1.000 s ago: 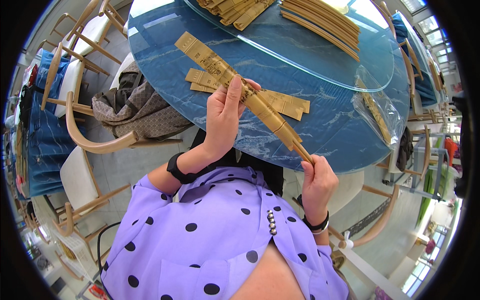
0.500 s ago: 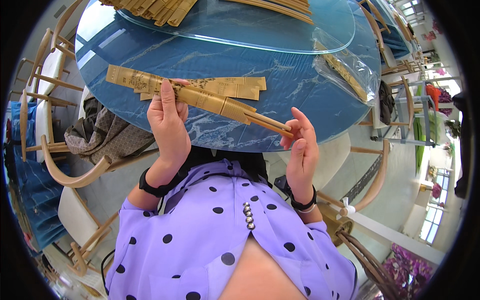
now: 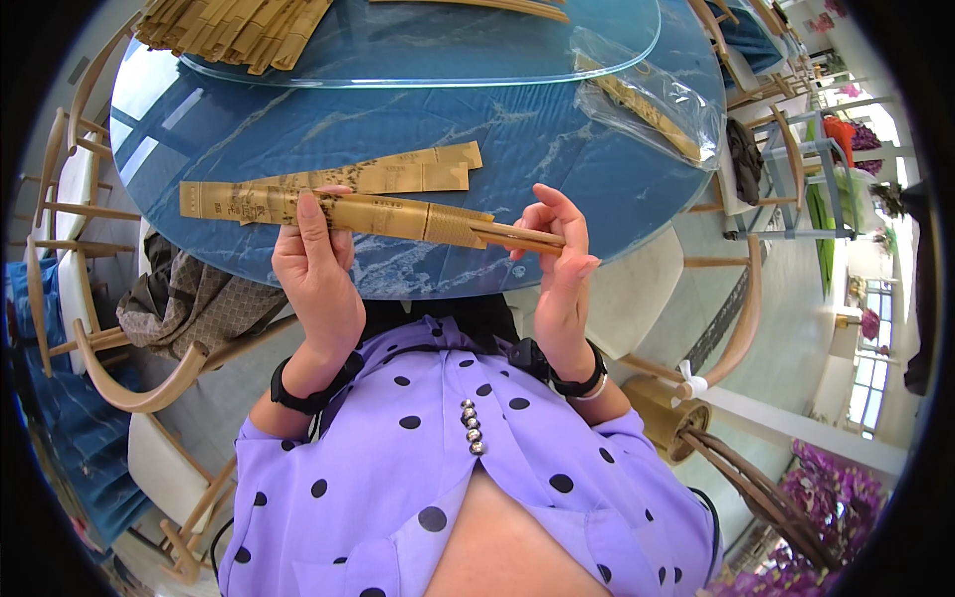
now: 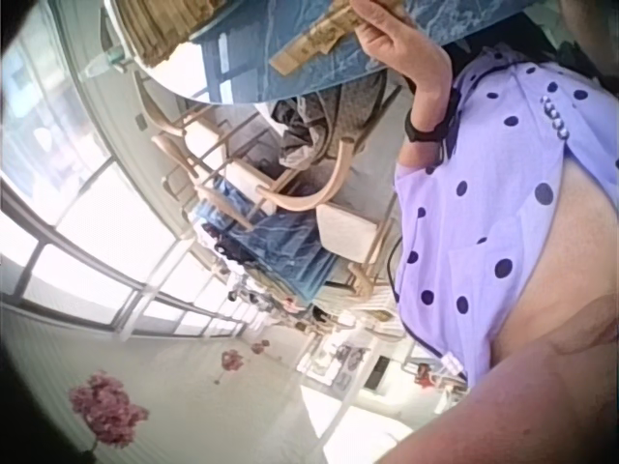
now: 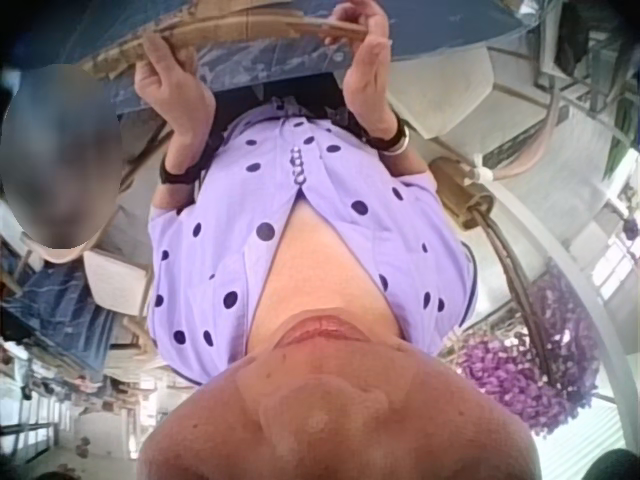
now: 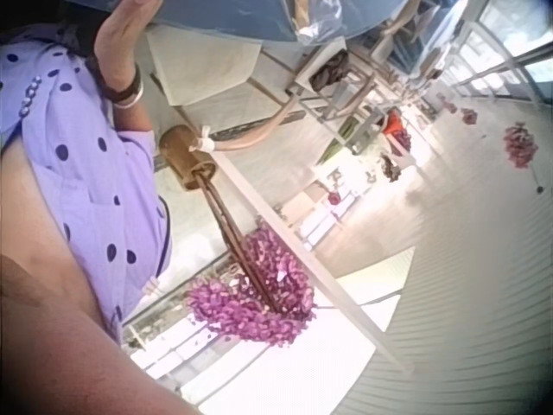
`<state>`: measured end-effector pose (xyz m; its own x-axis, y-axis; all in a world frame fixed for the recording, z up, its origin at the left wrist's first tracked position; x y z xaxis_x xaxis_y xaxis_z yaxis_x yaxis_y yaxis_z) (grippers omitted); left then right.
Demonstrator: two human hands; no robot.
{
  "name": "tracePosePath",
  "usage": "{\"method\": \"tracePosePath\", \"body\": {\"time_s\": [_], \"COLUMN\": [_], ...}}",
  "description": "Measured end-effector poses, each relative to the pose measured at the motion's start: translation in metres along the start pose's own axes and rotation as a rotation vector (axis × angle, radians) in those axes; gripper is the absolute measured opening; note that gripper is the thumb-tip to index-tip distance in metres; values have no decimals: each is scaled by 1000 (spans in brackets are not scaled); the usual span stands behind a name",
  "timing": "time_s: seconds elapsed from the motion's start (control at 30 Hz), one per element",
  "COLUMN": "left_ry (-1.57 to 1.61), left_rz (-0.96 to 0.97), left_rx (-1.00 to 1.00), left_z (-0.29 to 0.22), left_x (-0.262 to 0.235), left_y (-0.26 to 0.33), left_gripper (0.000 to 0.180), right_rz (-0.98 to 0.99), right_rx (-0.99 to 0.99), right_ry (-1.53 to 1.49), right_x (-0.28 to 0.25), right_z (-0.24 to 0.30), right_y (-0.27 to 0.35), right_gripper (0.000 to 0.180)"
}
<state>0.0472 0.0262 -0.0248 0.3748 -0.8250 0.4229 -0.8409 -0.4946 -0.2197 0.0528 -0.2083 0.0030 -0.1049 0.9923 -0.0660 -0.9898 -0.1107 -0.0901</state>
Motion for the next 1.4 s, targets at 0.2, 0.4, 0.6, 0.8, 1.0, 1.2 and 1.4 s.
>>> {"method": "tracePosePath", "body": {"time_s": [0.2,0.4,0.6,0.8,1.0,1.2,1.4], "left_ry": [27,40,-13,18,-7,3,23], "left_rz": [-31,12,79,94,108,127,129], "left_rx": [-9,10,29,10,-5,-24,-17], "left_z": [-1,-14,-17,-18,-14,-15,-15], "left_x": [-6,-5,4,7,2,12,10], "left_y": [-8,-20,-13,-15,-12,-7,-9], "left_gripper": [37,36,35,40,41,40,39], "right_rz": [68,34,-1,45,10,22,40], "right_rx": [-44,-405,-452,-338,-311,-358,-339], "right_ry": [300,880,875,833,824,835,835], "right_x": [3,6,5,6,3,12,9], "right_z": [7,22,25,18,18,19,19], "right_y": [0,11,15,16,20,24,24], "right_gripper": [43,20,15,14,13,14,13]}}
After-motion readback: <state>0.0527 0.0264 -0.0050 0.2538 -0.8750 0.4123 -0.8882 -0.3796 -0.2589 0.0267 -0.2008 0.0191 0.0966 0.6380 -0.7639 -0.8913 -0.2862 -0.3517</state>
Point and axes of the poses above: each hand's wrist, its own y-axis away from the middle knuckle, its own x-axis out of the palm, z = x × y, the point moved 7 cm from there along -y, towards the middle knuckle, and after that the axes turned 10 degrees about x, right-handed, at the moved point
